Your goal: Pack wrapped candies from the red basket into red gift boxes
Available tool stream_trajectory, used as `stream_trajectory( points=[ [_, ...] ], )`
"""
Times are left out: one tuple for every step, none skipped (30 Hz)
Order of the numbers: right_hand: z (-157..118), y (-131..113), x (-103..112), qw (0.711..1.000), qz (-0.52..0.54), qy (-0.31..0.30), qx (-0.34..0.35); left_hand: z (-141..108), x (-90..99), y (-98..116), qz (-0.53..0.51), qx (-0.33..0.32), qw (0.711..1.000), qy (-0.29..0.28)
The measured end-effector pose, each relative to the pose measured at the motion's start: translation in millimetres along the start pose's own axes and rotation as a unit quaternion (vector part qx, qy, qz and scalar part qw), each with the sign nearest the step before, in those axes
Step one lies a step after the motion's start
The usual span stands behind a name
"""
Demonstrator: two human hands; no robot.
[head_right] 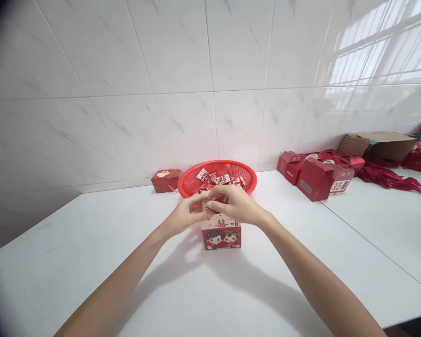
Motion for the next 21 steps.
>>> stream_trajectory(
  points=[
    [-1.7,0.3,0.3,1.0,0.004,-0.01,-0.002,0.4,-0.6,0.9,0.001,-0.004,1.0,-0.003],
    [-3.4,0.5,2.3,1.0,0.005,-0.012,-0.004,0.7,-0.5,0.8,0.002,-0.005,1.0,-0.004],
    [-4.9,0.4,4.8,1.0,0.003,-0.011,-0.007,0.8,0.2,-0.1,0.005,-0.003,1.0,-0.002],
    [-6.3,-0.4,6.9,1.0,-0.002,-0.012,-0.006,0.7,1.3,-1.7,0.009,0.002,1.0,0.001],
    [-7.6,-1.8,8.4,1.0,-0.01,-0.017,-0.003,0.5,2.6,-3.6,0.013,0.009,1.0,0.004],
    [-8.8,-3.6,9.0,1.0,-0.021,-0.023,0.002,0.2,3.8,-5.5,0.017,0.015,1.0,0.007],
    [-9.8,-5.3,9.2,0.999,-0.038,-0.03,0.008,-0.2,4.8,-7.0,0.021,0.022,1.0,0.009],
    [-10.6,-6.4,8.7,0.998,-0.056,-0.037,0.011,-0.5,5.3,-8.0,0.025,0.026,0.999,0.009],
    [-11.2,-6.8,8.0,0.996,-0.074,-0.043,0.012,-0.8,5.5,-8.4,0.028,0.03,0.999,0.009],
    [-11.4,-6.6,7.3,0.995,-0.089,-0.046,0.012,-1.0,5.3,-8.3,0.03,0.032,0.999,0.007],
    [-11.4,-6.1,6.9,0.994,-0.1,-0.045,0.011,-1.2,4.8,-7.7,0.03,0.031,0.999,0.005],
    [-11.4,-5.7,6.8,0.993,-0.106,-0.043,0.011,-1.2,4.3,-6.4,0.028,0.028,0.999,0.003],
    [-11.4,-5.7,7.4,0.993,-0.108,-0.036,0.013,-1.2,3.9,-5.0,0.026,0.024,0.999,0.002],
    [-11.6,-6.2,8.9,0.994,-0.107,-0.026,0.019,-1.2,3.8,-3.8,0.026,0.021,0.999,0.003],
    [-12.1,-6.9,11.6,0.994,-0.106,-0.01,0.025,-1.3,4.1,-2.9,0.027,0.018,0.999,0.005],
    [-12.8,-7.2,15.3,0.994,-0.105,0.007,0.029,-1.5,4.4,-2.4,0.031,0.016,0.999,0.008],
    [-13.9,-6.9,20.2,0.994,-0.104,0.029,0.031,-1.7,5.0,-2.7,0.035,0.016,0.999,0.011],
    [-15.3,-5.7,26.2,0.993,-0.101,0.054,0.031,-2.0,5.4,-3.8,0.04,0.018,0.999,0.015],
    [-17.3,-3.3,33.2,0.992,-0.095,0.082,0.028,-2.3,5.8,-5.4,0.042,0.021,0.999,0.02],
    [-19.7,0.4,40.5,0.99,-0.086,0.111,0.022,-2.7,6.5,-7.3,0.045,0.022,0.998,0.028],
    [-22.6,5.4,47.6,0.987,-0.073,0.141,0.016,-3.0,7.3,-9.1,0.05,0.022,0.998,0.037]
  ],
)
Point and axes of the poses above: each hand's wrist, its own z-axis towards the middle knuckle, its own x-axis out of the back of the hand, y = z × x, the point moved 9 cm from there along z, towards the middle knuckle, and after that the axes turned 8 degrees about -x, right-handed, at the moved point
